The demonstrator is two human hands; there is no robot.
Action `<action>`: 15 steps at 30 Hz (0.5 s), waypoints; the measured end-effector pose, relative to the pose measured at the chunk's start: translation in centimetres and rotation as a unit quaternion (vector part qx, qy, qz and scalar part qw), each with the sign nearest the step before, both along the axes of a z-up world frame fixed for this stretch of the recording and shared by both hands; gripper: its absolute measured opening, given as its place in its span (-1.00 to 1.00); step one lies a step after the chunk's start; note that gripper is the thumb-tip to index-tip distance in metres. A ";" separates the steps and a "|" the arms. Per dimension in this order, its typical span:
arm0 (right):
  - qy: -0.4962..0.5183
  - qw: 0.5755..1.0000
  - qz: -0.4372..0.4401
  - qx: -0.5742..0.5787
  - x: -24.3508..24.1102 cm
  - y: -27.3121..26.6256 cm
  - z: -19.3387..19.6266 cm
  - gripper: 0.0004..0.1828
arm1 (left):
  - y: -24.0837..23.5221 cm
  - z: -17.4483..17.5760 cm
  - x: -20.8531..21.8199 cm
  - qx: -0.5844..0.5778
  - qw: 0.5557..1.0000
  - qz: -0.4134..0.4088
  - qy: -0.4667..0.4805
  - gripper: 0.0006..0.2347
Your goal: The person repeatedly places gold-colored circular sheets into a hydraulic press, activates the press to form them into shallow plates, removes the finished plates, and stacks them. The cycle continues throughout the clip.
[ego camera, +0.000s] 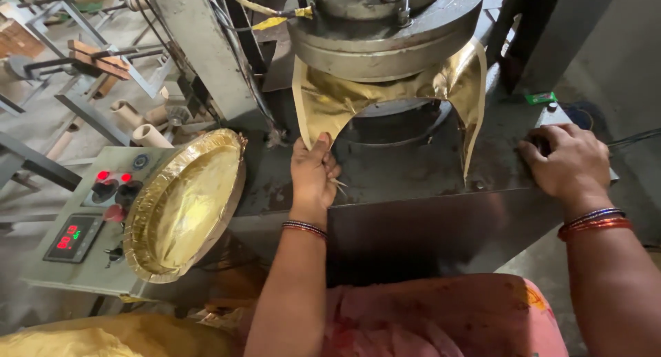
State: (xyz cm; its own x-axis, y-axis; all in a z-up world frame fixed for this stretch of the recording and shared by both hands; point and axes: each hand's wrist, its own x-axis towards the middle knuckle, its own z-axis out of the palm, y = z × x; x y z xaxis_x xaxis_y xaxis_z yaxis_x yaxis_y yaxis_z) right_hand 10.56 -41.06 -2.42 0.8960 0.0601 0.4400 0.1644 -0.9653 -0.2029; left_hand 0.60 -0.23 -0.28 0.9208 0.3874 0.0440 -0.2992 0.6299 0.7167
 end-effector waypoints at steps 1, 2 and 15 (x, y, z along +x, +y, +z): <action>-0.002 1.000 0.004 0.001 0.0 0.0 -0.1 -0.51 | -0.1 0.0 0.1 0.010 1.000 0.005 0.007 -0.87; -0.004 1.000 0.008 0.001 0.0 0.0 -0.2 -0.51 | -0.1 -0.1 0.2 0.021 1.000 0.011 0.013 -0.87; 0.000 1.000 0.009 0.006 -0.5 0.2 0.2 -0.51 | -1.3 0.8 2.1 0.101 0.989 0.036 0.097 -0.87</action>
